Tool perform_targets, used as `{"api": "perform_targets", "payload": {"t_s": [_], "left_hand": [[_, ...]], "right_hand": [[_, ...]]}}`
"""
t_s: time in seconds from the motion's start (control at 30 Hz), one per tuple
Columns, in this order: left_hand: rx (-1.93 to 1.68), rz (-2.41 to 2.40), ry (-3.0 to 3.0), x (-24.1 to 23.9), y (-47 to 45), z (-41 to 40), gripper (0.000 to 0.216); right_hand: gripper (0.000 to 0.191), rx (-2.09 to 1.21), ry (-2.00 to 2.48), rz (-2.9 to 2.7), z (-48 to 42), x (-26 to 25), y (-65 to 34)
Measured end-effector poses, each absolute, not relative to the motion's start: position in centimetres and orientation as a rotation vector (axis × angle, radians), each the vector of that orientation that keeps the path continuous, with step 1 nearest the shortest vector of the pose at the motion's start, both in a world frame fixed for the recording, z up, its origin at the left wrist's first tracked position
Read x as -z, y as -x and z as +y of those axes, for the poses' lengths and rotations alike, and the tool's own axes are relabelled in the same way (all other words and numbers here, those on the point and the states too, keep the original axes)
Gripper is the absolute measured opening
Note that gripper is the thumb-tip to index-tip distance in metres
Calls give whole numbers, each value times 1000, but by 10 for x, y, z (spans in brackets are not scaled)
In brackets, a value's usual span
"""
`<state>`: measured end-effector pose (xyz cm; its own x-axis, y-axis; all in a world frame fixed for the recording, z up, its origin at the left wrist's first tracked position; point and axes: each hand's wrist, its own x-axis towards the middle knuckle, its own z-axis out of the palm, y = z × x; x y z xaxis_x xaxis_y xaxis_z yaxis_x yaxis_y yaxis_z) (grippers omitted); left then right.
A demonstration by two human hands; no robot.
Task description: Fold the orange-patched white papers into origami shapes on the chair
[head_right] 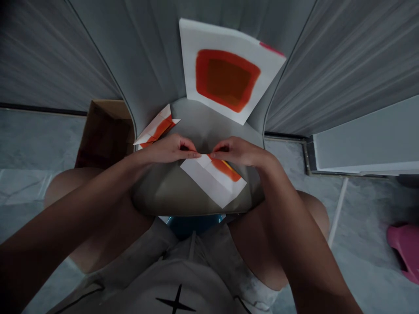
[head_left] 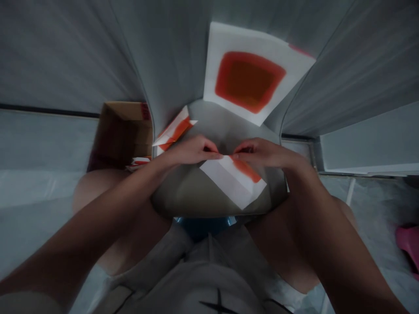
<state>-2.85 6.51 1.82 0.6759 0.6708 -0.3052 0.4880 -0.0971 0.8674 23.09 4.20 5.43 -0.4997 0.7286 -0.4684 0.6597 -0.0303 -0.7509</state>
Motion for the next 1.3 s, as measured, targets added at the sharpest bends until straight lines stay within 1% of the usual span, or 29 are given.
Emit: {"api": "perform_targets", "payload": {"t_s": [0.13,0.3,0.53,0.6,0.63,0.77,0.83,1.0,1.1,1.2,1.3], "left_hand": [[-208,914,-1734,-17,25,62,37],[-123,863,-1711,-16,26,60,36],[-143,830,-1738,-4,14,52,31],[-194,879,-1722,-2,12,51,30],[-236,911,-1703,-1,12,50,28],[-394,1092,-1559,1,13,47,19],[-411,1180,-1410,0,12,44,13],[-432,1233,-868,-5,4,31,9],[-479,1200,-650,-8,0,22,12],[-553,1209,-506,-6,-3,16,16],[-664,1189,-427,-1,-9,10,19]], "right_hand": [[43,-1576,1521,-2090,42,-56,-231],[40,-1596,1462,-2130,43,-50,-229],[36,-1608,1511,-2109,41,-43,-222],[37,-1513,1518,-2085,41,-40,-222],[37,-1414,1524,-2089,43,-38,-223],[33,-863,1546,-2167,50,-27,-229],[30,-705,1514,-2176,47,-24,-230],[35,-596,1504,-1965,1,-32,-217],[34,-629,1395,-2033,-35,-33,-214],[39,-583,1310,-2184,-52,-18,-220],[39,-379,1257,-2226,-51,7,-229]]}}
